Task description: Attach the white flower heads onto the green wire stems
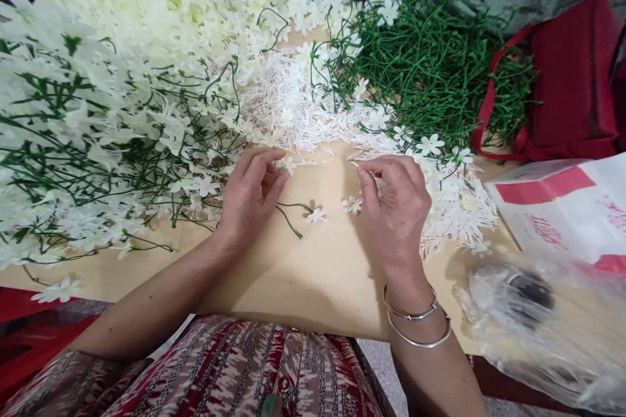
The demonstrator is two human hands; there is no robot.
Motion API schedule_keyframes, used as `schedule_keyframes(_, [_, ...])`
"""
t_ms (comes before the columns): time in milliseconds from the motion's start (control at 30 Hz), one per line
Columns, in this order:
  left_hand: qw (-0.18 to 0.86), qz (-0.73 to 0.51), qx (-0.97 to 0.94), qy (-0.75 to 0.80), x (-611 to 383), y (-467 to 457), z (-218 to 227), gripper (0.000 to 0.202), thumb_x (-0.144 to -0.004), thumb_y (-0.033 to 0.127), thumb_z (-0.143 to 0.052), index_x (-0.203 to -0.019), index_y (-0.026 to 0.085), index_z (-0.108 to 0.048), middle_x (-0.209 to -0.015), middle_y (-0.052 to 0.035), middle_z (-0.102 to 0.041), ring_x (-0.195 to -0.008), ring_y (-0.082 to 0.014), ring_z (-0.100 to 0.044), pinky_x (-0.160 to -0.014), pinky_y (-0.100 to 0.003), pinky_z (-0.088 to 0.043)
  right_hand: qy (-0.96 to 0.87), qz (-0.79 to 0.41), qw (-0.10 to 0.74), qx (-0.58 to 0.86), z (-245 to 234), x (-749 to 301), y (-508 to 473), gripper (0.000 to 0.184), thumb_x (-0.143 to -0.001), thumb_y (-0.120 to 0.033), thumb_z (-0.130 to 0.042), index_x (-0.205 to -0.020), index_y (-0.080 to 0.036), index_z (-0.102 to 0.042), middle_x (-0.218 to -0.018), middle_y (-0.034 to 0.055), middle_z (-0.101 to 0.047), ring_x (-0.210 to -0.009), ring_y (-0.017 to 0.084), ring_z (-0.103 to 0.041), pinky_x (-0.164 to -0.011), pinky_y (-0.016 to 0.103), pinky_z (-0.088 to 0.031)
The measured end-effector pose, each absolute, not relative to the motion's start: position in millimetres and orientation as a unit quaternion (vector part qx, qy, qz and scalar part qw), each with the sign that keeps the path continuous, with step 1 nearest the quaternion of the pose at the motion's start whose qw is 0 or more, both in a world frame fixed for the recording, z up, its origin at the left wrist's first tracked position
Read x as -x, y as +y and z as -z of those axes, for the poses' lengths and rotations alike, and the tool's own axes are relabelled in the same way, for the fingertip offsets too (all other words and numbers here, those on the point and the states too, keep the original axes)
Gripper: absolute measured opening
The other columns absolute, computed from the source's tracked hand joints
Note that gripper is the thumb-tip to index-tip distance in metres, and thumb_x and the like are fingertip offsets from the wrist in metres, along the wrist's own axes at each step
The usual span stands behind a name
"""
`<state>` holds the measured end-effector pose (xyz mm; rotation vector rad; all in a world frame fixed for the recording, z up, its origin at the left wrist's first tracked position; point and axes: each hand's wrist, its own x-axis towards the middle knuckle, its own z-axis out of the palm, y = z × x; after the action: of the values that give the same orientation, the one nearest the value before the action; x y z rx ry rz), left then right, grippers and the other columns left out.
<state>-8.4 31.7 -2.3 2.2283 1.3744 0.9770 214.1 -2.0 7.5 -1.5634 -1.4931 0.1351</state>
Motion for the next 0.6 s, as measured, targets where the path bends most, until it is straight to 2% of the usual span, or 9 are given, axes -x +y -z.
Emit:
schedule_keyframes(67, [0.163,-0.321,-0.797,0.485,9,36,6,0.02,-0.103,0.02,-0.055,-0.122,0.02,-0.06,-0.124,-0.0105,-0.065,-0.103,-0.0186,-0.067,-0.085,-0.031,-0.058,-0.606,-0.072,0.478,0.632,-11,-211,-3,0.007,-0.092,-0.019,-0.069,-0.089,-0.025,-0.072,-0.084,0.0031,-0.07,-0.082,0.021,-0.067,-0.075,0.039,-0.052])
schedule_keyframes(167, [0.151,-0.306,-0.804,0.486,9,40,8,0.013,-0.104,0.023,-0.053,-0.11,0.02,-0.064,-0.112,-0.0075,-0.067,-0.101,-0.0193,-0.066,-0.087,-0.032,-0.056,-0.607,-0.097,0.476,0.629,-14,-205,-5,0.009,-0.093,-0.018,-0.068,-0.092,-0.026,-0.073,-0.086,0.0028,-0.073,-0.082,0.02,-0.067,-0.075,0.038,-0.053])
schedule_keyframes(267, [0.193,-0.356,-0.781,0.475,6,39,2,0.012,-0.103,0.024,-0.056,-0.1,0.02,-0.067,-0.105,-0.0063,-0.068,-0.1,-0.0188,-0.065,-0.088,-0.032,-0.054,-0.589,-0.138,0.493,0.626,-15,-199,-8,0.007,-0.093,-0.02,-0.07,-0.091,-0.025,-0.074,-0.089,0.0029,-0.074,-0.086,0.02,-0.068,-0.076,0.038,-0.054])
schedule_keyframes(333, [0.284,-0.411,-0.732,0.464,1,36,-8,0.01,-0.101,0.026,-0.062,-0.097,0.02,-0.07,-0.103,-0.0054,-0.07,-0.098,-0.0172,-0.065,-0.087,-0.03,-0.053,-0.545,-0.202,0.523,0.624,-16,-194,-10,0.003,-0.091,-0.021,-0.073,-0.092,-0.024,-0.073,-0.09,0.0023,-0.076,-0.085,0.019,-0.069,-0.076,0.037,-0.054])
schedule_keyframes(467, [0.589,-0.454,-0.504,0.439,-11,31,-26,0.015,-0.091,0.036,-0.077,-0.094,0.021,-0.073,-0.09,-0.0005,-0.071,-0.082,-0.0116,-0.062,-0.075,-0.024,-0.049,-0.458,-0.357,0.577,0.574,-18,-187,-14,0.007,-0.088,-0.023,-0.078,-0.091,-0.025,-0.072,-0.095,0.0014,-0.079,-0.086,0.017,-0.072,-0.077,0.034,-0.056])
schedule_keyframes(533, [0.718,-0.43,-0.364,0.409,-16,31,-31,0.02,-0.084,0.036,-0.085,-0.09,0.021,-0.074,-0.085,0.0017,-0.068,-0.076,-0.0087,-0.061,-0.07,-0.02,-0.048,-0.46,-0.378,0.605,0.529,-18,-185,-14,0.008,-0.088,-0.02,-0.079,-0.09,-0.025,-0.073,-0.097,0.0006,-0.079,-0.092,0.016,-0.072,-0.081,0.032,-0.056])
schedule_keyframes(600, [0.792,-0.397,-0.257,0.386,-21,31,-33,0.022,-0.077,0.032,-0.09,-0.087,0.02,-0.074,-0.083,0.0026,-0.067,-0.075,-0.0071,-0.061,-0.068,-0.018,-0.047,-0.479,-0.363,0.629,0.493,-17,-184,-13,0.011,-0.087,-0.016,-0.078,-0.091,-0.026,-0.073,-0.098,-0.0004,-0.077,-0.097,0.015,-0.071,-0.085,0.031,-0.055])
